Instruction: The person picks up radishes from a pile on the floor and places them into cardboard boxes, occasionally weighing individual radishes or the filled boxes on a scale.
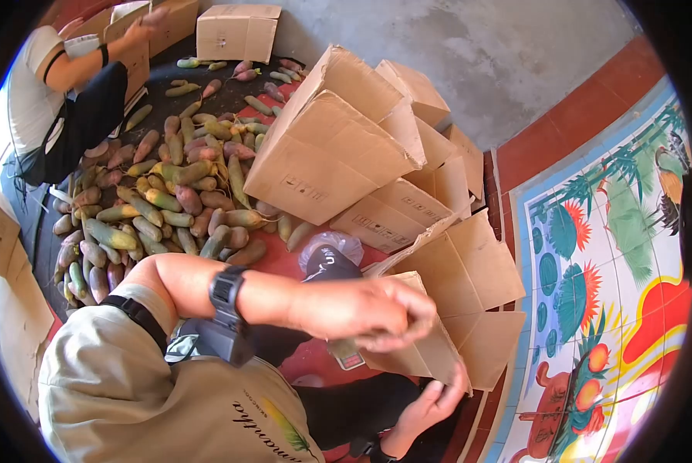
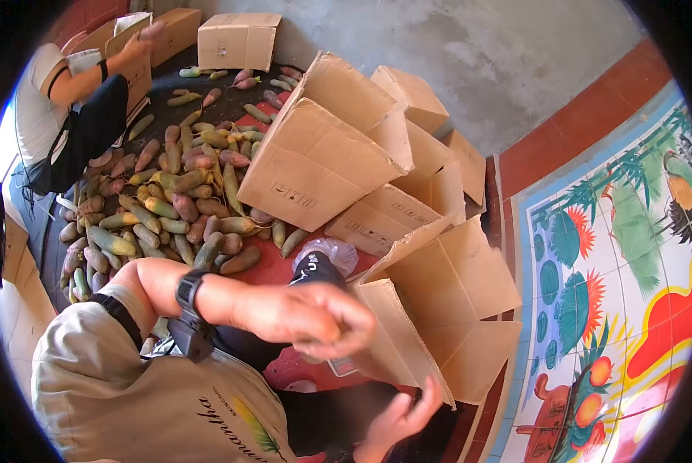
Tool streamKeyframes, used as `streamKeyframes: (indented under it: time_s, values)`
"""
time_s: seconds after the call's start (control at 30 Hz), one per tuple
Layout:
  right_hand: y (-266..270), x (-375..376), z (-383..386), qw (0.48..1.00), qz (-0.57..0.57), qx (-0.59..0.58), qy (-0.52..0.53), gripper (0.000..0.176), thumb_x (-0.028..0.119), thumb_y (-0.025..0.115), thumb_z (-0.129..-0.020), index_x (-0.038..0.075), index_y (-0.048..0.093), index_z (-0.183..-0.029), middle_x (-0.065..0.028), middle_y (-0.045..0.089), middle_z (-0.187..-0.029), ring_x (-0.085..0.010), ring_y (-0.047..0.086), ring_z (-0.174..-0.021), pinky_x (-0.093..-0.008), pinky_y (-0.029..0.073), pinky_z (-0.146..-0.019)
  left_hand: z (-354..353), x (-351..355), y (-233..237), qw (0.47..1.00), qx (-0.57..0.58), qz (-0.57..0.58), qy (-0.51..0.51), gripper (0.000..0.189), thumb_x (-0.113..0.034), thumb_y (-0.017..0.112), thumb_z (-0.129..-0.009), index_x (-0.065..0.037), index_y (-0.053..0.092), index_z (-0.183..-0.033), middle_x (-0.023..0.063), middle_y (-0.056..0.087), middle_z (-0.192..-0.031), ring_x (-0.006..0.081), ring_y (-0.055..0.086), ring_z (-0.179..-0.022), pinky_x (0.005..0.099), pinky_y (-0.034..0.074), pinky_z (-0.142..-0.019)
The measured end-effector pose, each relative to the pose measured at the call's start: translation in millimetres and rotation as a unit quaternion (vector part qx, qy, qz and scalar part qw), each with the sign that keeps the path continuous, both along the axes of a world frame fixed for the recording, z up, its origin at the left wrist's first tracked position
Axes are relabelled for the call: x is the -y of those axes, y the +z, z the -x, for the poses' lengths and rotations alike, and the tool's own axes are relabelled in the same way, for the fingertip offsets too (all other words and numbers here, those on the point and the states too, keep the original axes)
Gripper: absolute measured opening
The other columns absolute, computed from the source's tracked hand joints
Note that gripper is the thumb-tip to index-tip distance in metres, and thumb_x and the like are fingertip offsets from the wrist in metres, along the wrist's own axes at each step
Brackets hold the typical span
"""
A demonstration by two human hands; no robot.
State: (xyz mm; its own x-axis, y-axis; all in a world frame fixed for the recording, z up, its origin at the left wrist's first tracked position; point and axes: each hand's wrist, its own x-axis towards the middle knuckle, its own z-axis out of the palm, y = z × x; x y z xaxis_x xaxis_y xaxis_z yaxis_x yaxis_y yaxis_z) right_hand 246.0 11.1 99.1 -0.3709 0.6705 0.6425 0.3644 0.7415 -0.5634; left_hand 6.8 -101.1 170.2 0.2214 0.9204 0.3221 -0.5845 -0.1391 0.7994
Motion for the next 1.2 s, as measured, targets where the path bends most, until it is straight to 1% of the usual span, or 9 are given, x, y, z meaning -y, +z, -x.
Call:
streamKeyframes:
  time_s: [0.1,0.3,0.43,0.5,0.53,0.7,0.8,0.93,1.2]
  values:
    - [-5.8,14.5,12.7,0.988,0.075,0.029,0.129,0.042,0.024,0.056,-0.080,-0.004,0.049,-0.109,-0.0147,0.051,-0.111,-0.0247,0.048,-0.103,-0.0353,0.036,-0.089,-27.2,-13.2,-12.8,0.997,0.007,-0.023,-0.067,0.008,-0.007,0.037,-0.075,-0.006,0.039,-0.067,-0.0030,0.034,-0.057,0.0044,0.030,-0.049,0.0204,0.024,-0.042]
    - [-11.4,16.3,14.9,0.950,0.235,0.113,0.174,0.033,0.019,0.069,-0.072,-0.001,0.052,-0.093,-0.0090,0.057,-0.086,-0.0140,0.055,-0.080,-0.0270,0.042,-0.071,-48.6,-30.0,-41.0,0.995,-0.057,-0.029,-0.077,0.009,-0.008,0.037,-0.076,-0.006,0.040,-0.067,-0.0026,0.037,-0.059,0.0052,0.032,-0.051,0.0225,0.026,-0.044]
    - [-1.5,12.2,4.7,0.974,0.160,0.113,0.117,0.032,0.014,0.068,-0.072,-0.002,0.053,-0.095,-0.0086,0.058,-0.088,-0.0127,0.055,-0.079,-0.0261,0.043,-0.070,-43.6,-29.6,-40.5,0.989,-0.101,-0.075,-0.072,0.010,-0.010,0.040,-0.080,-0.004,0.047,-0.077,0.0003,0.044,-0.065,0.0071,0.040,-0.057,0.0228,0.034,-0.050]
    - [9.5,-0.6,-1.8,0.974,0.183,-0.013,0.130,0.037,0.010,0.070,-0.068,0.001,0.055,-0.101,-0.0082,0.060,-0.093,-0.0195,0.058,-0.087,-0.0308,0.046,-0.077,-33.6,-29.4,-38.3,0.983,-0.087,-0.117,0.116,0.014,-0.013,0.043,-0.084,-0.003,0.049,-0.092,0.0036,0.049,-0.076,0.0096,0.047,-0.067,0.0233,0.041,-0.062]
    - [25.8,-3.6,-5.4,0.976,0.176,-0.034,0.121,0.029,0.000,0.057,-0.068,-0.004,0.053,-0.097,-0.0081,0.057,-0.092,-0.0146,0.054,-0.082,-0.0276,0.044,-0.075,-21.4,-28.7,-42.8,0.986,-0.094,-0.082,0.108,0.021,-0.014,0.045,-0.086,-0.003,0.046,-0.104,0.0056,0.049,-0.089,0.0116,0.049,-0.080,0.0258,0.042,-0.073]
    - [77.6,-22.9,-18.3,0.919,0.048,-0.391,-0.009,0.021,0.009,0.052,-0.082,-0.008,0.052,-0.096,-0.0128,0.056,-0.095,-0.0189,0.054,-0.085,-0.0281,0.043,-0.079,-0.4,-58.5,-105.3,0.906,-0.231,-0.062,0.348,0.038,-0.014,0.051,-0.079,-0.003,0.040,-0.114,0.0105,0.043,-0.107,0.0199,0.043,-0.100,0.0328,0.038,-0.084]
    - [71.6,-75.7,-73.5,0.905,0.029,-0.385,-0.179,0.028,0.015,0.052,-0.086,-0.010,0.050,-0.098,-0.0164,0.056,-0.100,-0.0202,0.054,-0.090,-0.0302,0.043,-0.081,1.0,-75.1,-134.7,0.834,-0.331,-0.065,0.436,0.054,-0.015,0.054,-0.076,-0.003,0.032,-0.124,0.0164,0.038,-0.115,0.0288,0.038,-0.109,0.0371,0.032,-0.094]
    - [79.1,-63.1,-12.1,0.951,-0.006,-0.281,-0.129,0.033,0.005,0.057,-0.081,-0.007,0.044,-0.109,-0.0160,0.056,-0.100,-0.0211,0.055,-0.088,-0.0318,0.045,-0.080,-5.2,-92.8,-168.1,0.819,-0.347,-0.059,0.453,0.073,-0.019,0.057,-0.075,0.002,0.016,-0.133,0.0227,0.027,-0.129,0.0351,0.028,-0.121,0.0382,0.021,-0.103]
    - [16.3,-114.8,-10.1,0.989,0.135,0.019,-0.061,0.035,-0.004,0.061,-0.070,-0.003,0.050,-0.102,-0.0086,0.056,-0.089,-0.0157,0.054,-0.080,-0.0263,0.044,-0.073,-20.0,-112.1,-184.7,0.797,-0.373,-0.016,0.475,0.075,-0.021,0.058,-0.077,0.001,0.014,-0.134,0.0227,0.028,-0.132,0.0362,0.031,-0.121,0.0395,0.026,-0.101]
